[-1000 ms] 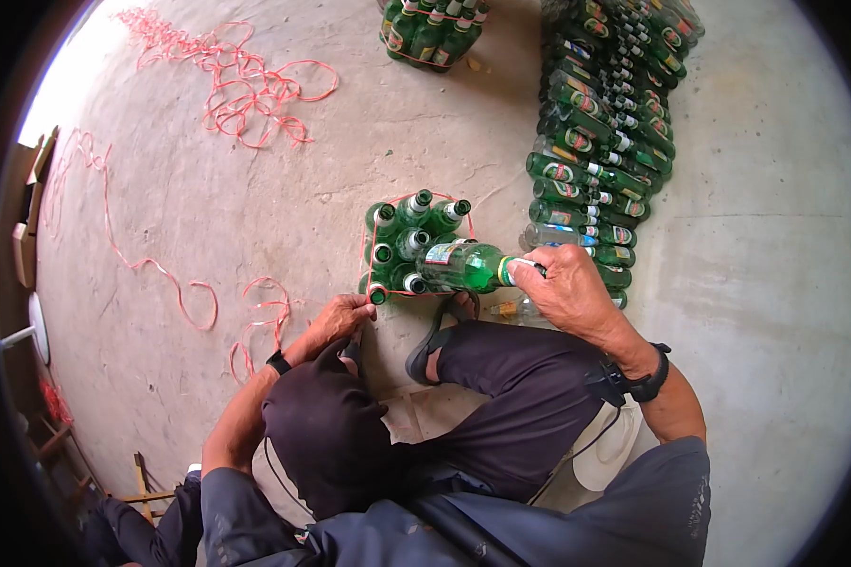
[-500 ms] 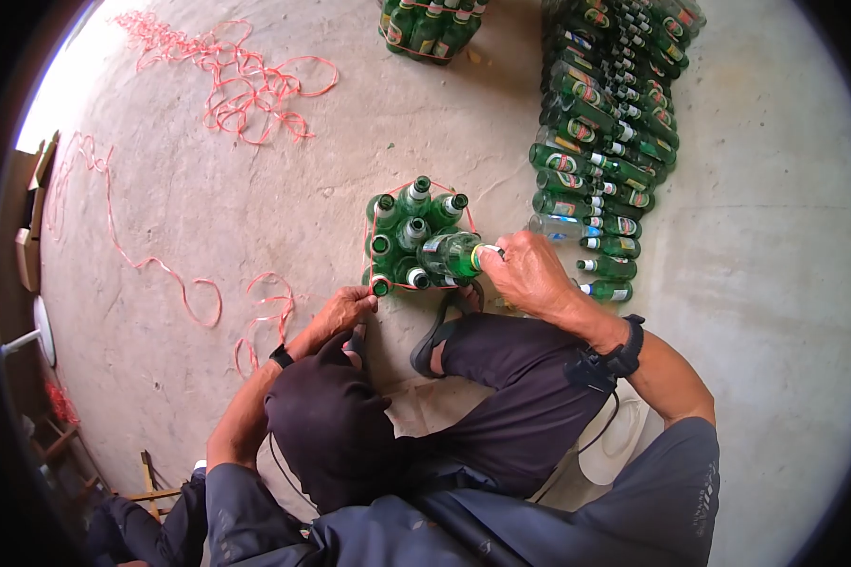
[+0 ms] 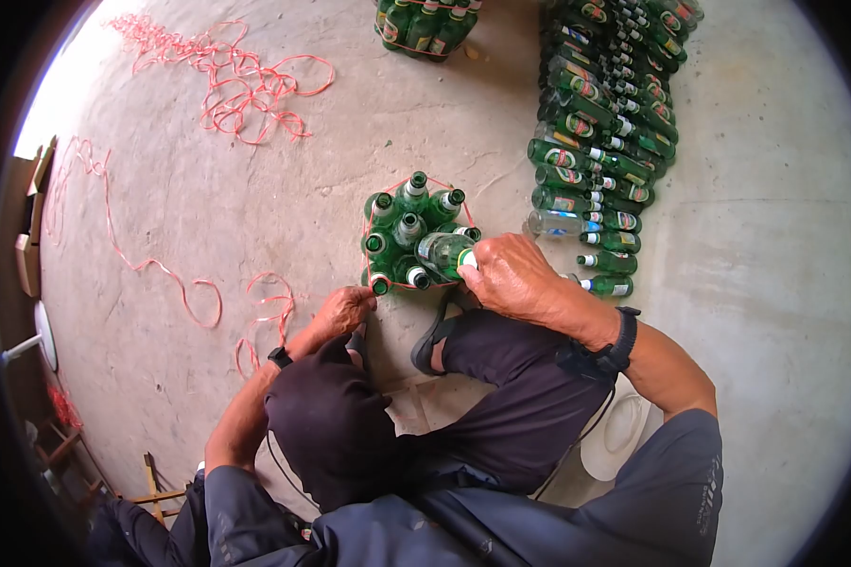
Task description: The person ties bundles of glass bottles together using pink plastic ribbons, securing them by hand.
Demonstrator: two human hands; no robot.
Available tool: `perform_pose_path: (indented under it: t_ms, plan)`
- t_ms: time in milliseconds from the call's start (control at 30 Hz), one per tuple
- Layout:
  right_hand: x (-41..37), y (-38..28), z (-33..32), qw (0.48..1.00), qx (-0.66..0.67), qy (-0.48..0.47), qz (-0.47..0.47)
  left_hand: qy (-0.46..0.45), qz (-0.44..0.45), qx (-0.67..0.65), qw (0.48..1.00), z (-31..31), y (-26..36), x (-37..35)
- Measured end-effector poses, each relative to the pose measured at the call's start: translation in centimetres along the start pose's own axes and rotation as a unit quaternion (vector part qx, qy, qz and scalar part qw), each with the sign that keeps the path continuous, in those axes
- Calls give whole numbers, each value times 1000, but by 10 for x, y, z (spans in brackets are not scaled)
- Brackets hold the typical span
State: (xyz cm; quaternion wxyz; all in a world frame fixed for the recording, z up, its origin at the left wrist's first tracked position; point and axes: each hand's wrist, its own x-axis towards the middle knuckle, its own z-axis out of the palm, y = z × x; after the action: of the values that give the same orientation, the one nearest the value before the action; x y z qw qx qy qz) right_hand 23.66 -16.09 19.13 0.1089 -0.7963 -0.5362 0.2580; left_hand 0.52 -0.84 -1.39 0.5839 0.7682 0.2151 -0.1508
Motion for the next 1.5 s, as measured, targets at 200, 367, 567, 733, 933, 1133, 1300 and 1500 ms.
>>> perform_pose_path:
  t_ms: [200,367,567,733,933,1133,1300,1500]
  plan:
    - [-5,-9,-3,985,-114,-66,-110,13,16,94,995,-5,21,-6]
    - [-5,7,-7,982,-118,-51,-137,-10,-95,79,992,-8,32,-4]
    - [-3,11,-9,981,-156,-40,-105,-8,-132,58,989,-9,40,-3]
    - [7,4,-2,976,-184,-49,-106,1,-118,18,993,-8,36,-4]
    - [9,17,12,999,-35,4,12,2,-94,-22,995,-6,26,0]
    - [12,39,11,992,59,16,108,-9,-78,-31,996,-7,23,2]
    - [14,34,5,989,95,13,108,-5,-70,-42,997,-5,19,3]
    - [23,55,18,994,57,8,98,-14,-84,-85,993,-2,14,5]
